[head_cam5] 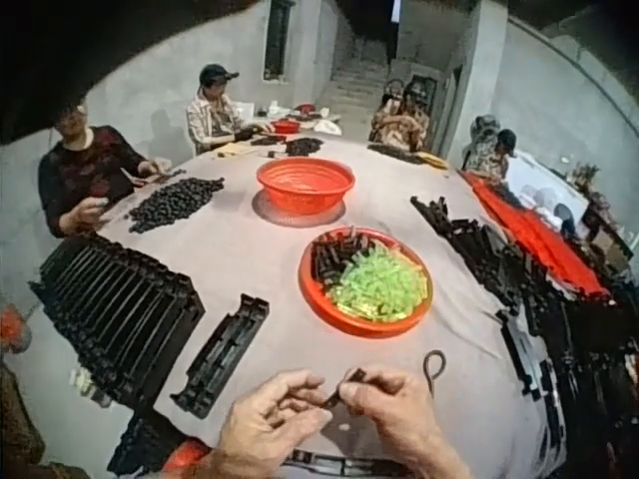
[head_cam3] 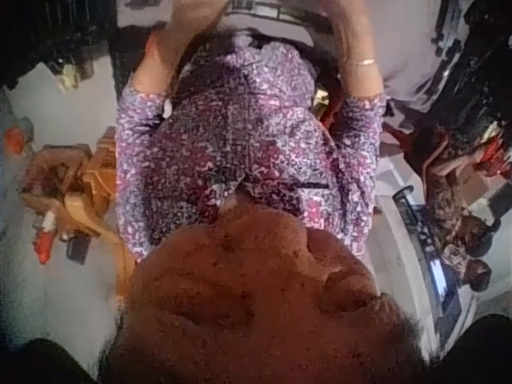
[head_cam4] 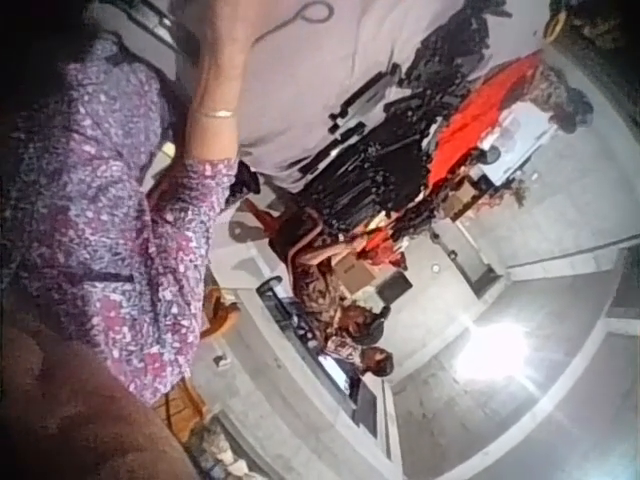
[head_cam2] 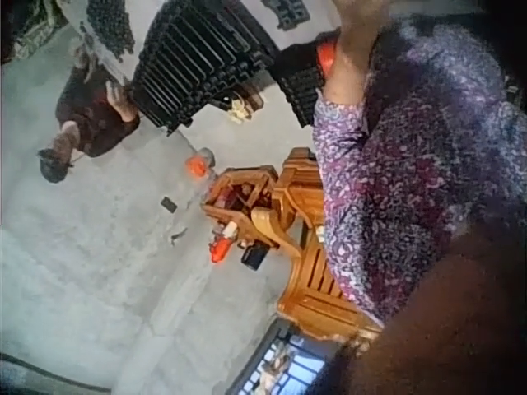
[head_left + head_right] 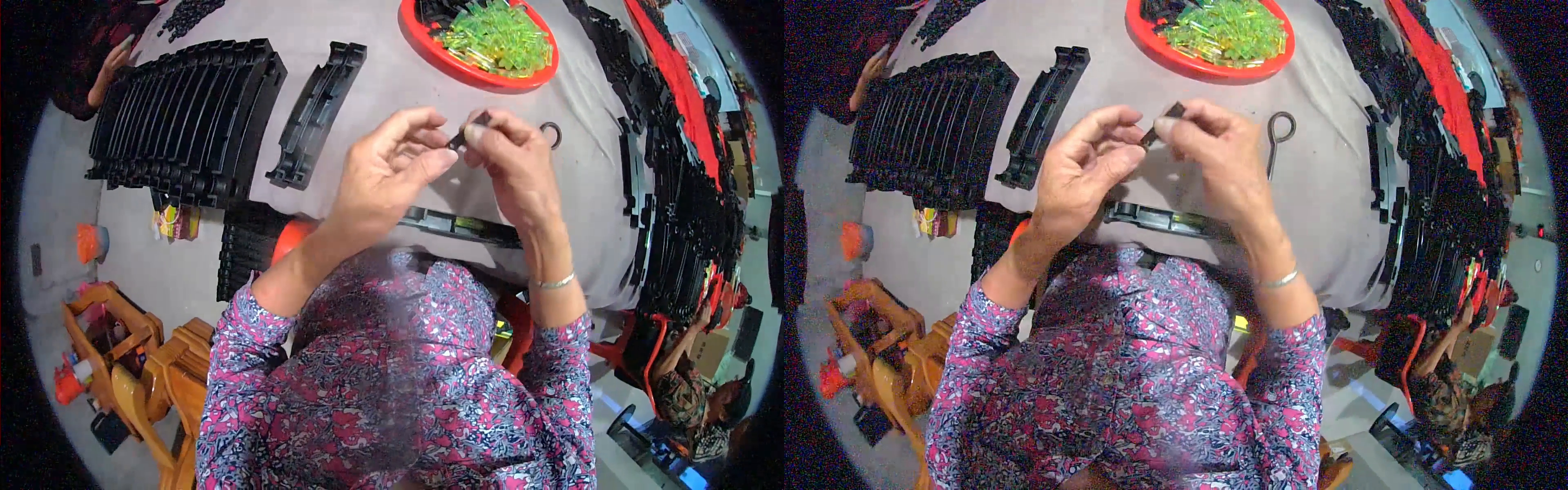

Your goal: The person assembles plastic cartridge housings by inserting internal plastic parts and springs into them with an insertion tool.

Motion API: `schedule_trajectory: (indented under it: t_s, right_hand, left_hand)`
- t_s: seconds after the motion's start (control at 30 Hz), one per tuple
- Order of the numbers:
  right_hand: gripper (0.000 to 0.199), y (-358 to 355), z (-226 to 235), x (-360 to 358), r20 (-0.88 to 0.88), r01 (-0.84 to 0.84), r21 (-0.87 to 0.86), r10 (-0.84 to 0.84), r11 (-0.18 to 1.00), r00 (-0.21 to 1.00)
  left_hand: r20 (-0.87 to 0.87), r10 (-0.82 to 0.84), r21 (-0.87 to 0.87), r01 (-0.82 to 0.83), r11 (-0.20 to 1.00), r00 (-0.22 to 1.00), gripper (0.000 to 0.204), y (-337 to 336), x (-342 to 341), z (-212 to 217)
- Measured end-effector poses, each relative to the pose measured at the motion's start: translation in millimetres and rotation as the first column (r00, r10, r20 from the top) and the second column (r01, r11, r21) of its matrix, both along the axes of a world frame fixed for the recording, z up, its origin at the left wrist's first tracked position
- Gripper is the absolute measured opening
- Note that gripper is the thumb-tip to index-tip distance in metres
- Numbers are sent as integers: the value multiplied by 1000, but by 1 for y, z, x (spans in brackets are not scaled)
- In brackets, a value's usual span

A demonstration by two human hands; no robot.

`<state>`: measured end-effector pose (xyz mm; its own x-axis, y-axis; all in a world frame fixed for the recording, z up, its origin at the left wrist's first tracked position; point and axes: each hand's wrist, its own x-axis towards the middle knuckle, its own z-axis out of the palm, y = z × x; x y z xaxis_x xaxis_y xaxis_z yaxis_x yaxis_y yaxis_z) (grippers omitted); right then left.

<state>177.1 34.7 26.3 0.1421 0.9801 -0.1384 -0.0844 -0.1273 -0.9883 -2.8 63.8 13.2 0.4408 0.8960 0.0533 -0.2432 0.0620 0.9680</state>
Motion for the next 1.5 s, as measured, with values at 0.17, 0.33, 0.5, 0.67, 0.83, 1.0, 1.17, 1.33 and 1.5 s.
schedule_trajectory:
  t_s: [0.17,0.33,0.5,0.67,0.83,1.0,1.17,1.33,1.5]
  right_hand:
    - [8,-22,-13,-12,-197,51,35,-43,998,979]
    - [8,-30,-18,-10,-230,112,0,-109,994,967]
    - [12,-36,-22,-12,-180,179,58,-166,982,969]
    - [9,-45,-14,-13,-246,84,213,-29,973,969]
    - [8,-47,-13,-4,-8,-13,399,18,917,1000]
    - [14,-57,-16,-5,274,-3,379,-109,925,955]
    - [16,-68,-16,-11,200,69,322,-139,944,970]
    - [11,-71,-22,-22,-17,227,157,-228,961,974]
    - [6,-80,-17,-19,132,270,197,-298,943,945]
  left_hand:
    - [-56,-63,10,64,998,996,24,-6,-2,-1]
    - [-104,-81,-11,80,997,991,19,-9,2,-8]
    - [-185,-32,167,63,984,982,21,-14,2,-16]
    - [-72,-242,-166,227,960,968,28,-13,-7,-2]
    - [67,-340,-407,337,849,938,24,-8,-9,-4]
    - [7,-269,-284,260,923,963,15,-11,-15,-7]
    - [-272,-114,97,145,985,955,9,-17,-9,-3]
    - [-346,-64,269,164,949,936,9,-25,-11,-8]
    - [-399,-82,317,221,922,913,14,-29,-1,3]
